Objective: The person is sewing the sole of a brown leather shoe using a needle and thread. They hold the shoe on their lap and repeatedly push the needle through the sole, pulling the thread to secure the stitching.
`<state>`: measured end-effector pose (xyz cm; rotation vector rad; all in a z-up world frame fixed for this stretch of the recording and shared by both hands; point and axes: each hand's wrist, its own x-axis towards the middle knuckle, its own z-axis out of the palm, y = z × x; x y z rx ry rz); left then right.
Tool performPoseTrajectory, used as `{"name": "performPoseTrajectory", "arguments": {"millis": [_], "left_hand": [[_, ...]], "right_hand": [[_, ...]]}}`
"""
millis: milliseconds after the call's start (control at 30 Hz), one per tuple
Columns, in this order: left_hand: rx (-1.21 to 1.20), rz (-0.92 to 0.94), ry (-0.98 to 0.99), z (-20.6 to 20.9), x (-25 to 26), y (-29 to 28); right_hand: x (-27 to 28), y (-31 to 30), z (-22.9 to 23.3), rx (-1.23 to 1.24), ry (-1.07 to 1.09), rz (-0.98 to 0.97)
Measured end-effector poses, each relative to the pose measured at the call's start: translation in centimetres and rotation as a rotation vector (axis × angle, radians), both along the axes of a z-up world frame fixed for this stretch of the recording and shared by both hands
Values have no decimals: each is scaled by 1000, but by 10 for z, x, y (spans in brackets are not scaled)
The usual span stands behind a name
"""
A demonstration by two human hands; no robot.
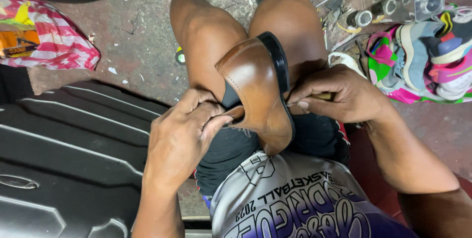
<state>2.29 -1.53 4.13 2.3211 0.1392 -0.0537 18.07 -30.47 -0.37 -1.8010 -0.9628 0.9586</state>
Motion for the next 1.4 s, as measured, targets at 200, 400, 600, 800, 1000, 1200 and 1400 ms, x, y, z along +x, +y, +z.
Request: {"name": "performPoseTrajectory", "arguments": {"millis": [200, 400, 600, 800, 1000, 1200, 1400], "left_hand": [[5, 30, -32, 4, -8, 4], [-554, 190, 107, -9, -23, 27], [-1606, 372, 40, -40, -15, 12], [-546, 211, 328, -37, -8, 1], [-662, -18, 383, -36, 8, 10], [-638, 31, 512, -33, 10, 7], [-766, 156, 511, -30, 7, -3]], "right_hand": [[4, 2, 0, -3, 4, 13], [1, 1, -2, 26, -45, 35], [-4, 7, 1, 81, 3, 19], [-17, 15, 16, 5, -37, -37], [-26, 22, 30, -35, -121, -49], [-42, 19, 35, -110, -229, -70], [-44, 18, 32, -151, -216, -34]]}}
